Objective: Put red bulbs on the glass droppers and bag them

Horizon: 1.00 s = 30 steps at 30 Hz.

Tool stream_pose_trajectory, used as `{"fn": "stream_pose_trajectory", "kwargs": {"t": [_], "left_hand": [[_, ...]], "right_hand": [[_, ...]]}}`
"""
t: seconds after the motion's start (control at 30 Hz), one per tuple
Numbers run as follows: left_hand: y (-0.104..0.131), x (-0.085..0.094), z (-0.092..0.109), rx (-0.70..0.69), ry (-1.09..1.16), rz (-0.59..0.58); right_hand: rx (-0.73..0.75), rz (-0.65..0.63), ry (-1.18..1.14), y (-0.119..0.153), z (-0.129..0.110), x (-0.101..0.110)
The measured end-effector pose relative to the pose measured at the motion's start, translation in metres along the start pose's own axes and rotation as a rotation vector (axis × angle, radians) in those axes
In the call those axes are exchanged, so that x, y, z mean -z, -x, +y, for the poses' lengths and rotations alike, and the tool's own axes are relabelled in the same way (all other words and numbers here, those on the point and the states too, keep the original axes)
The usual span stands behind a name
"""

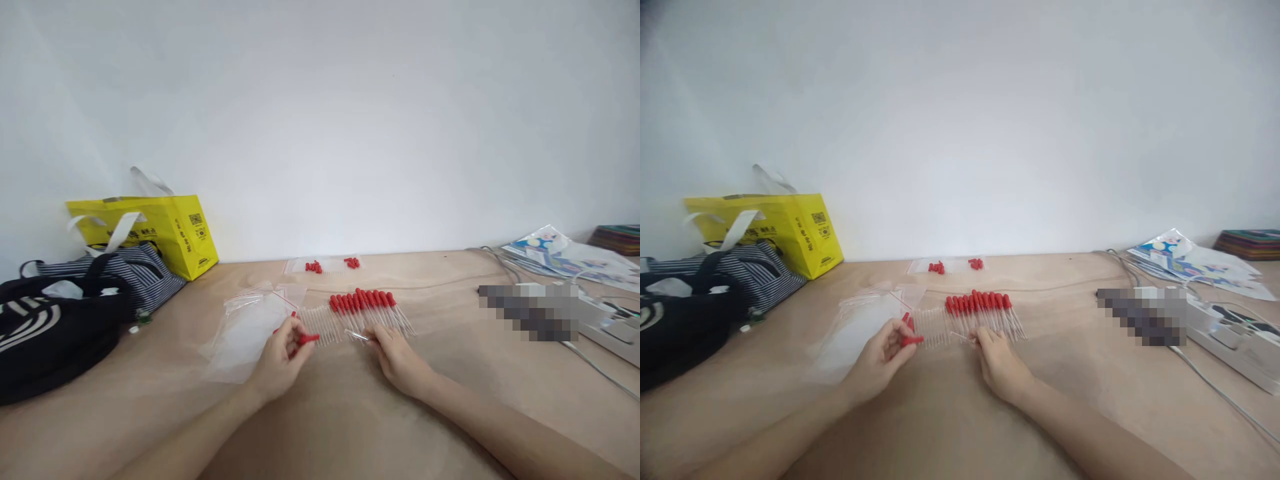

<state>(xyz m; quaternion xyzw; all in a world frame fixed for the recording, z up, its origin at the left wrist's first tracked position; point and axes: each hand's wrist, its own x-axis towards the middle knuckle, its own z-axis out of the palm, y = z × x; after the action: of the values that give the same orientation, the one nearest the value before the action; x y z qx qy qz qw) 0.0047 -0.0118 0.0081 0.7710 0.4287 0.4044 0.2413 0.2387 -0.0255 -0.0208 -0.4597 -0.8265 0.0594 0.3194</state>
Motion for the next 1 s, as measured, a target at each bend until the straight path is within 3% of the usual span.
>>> {"fn": "stream_pose_trajectory", "kwargs": {"t": [0.07, 0.17, 0.3, 1.0], "left_hand": [[0.021, -0.004, 0.006, 0.033, 0.093, -0.05], [0.033, -0.012, 0.01, 0.066, 0.054, -0.123], [0.03, -0.017, 0.011, 0.068, -0.063, -0.124], [0.031, -0.018, 0.013, -0.053, -0.223, -0.139]], "right_hand": [[0.072, -0.006, 0.032, 0.011, 0.0, 0.004], [0.14, -0.057, 0.061, 0.019, -0.006, 0.006], [0.18, -0.085, 0.043, 0.02, -0.015, 0.003], [0.262, 0.047, 0.056, 0.018, -0.028, -0.003]]}}
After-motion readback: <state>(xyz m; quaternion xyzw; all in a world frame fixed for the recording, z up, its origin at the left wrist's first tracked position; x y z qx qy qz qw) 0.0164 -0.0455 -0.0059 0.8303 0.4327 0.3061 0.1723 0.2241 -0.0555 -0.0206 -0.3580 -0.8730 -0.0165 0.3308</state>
